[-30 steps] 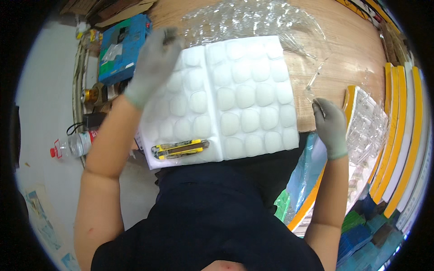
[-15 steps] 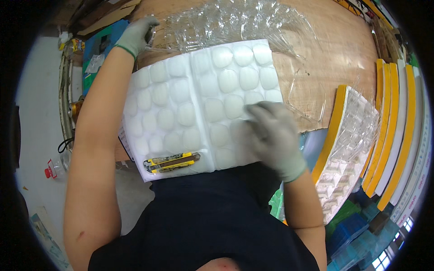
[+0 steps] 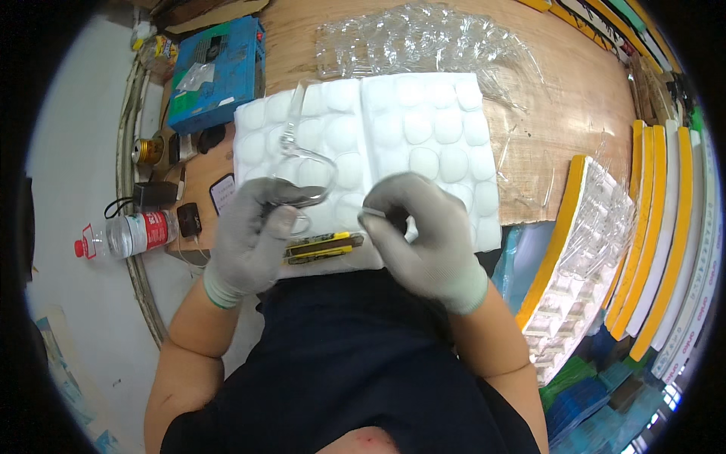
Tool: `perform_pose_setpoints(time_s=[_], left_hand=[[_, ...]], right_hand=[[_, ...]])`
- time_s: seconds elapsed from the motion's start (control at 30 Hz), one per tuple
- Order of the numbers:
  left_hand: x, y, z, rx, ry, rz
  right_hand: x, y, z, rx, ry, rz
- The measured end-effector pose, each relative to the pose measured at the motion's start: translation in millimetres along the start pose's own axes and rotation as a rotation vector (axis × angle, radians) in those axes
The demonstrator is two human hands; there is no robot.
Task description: The person assembles a pair of eyeglasses by hand, attaching the temples to the front frame and adjusting the hinges. They repeatedly pick up and place the glasses on a white foam pad while working at a cluttered workbench.
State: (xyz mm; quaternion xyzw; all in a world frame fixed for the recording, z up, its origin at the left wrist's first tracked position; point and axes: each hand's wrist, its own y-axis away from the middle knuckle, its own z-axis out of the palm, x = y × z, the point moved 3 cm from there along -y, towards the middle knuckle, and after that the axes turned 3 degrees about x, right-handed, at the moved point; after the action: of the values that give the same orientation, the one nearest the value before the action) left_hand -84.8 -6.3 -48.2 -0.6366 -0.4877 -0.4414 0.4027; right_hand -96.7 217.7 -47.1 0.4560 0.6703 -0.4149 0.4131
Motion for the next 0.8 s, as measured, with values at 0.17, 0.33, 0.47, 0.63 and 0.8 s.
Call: perform_pose_setpoints(time_s=[0.17, 0.33, 0.47, 0.63, 0.8], left_hand=[[21.4, 11.0, 30.6, -0.153, 0.119, 0.059], [37.0, 8.5, 33.9, -0.173, 0.084, 0.051], [49.8, 20.3, 30.8, -0.254, 0.06, 0.083], [47.9, 31.5, 38.5, -0.374, 0.056, 0.106], [44.9, 35.4, 37.7, -0.371, 0.012, 0.189]], right_hand=[[-30.9, 28.8, 8.5, 0.295, -0.233, -0.044], [-45.7, 25.0, 2.4, 0.197, -0.13, -0.119], [-42.8, 31.7, -17.4, 0.034, -0.207, 0.15], [-38.3, 43.4, -33.5, -0.2, -0.217, 0.279], [-25.2, 52.6, -24.1, -0.165, -0.359, 0.274]])
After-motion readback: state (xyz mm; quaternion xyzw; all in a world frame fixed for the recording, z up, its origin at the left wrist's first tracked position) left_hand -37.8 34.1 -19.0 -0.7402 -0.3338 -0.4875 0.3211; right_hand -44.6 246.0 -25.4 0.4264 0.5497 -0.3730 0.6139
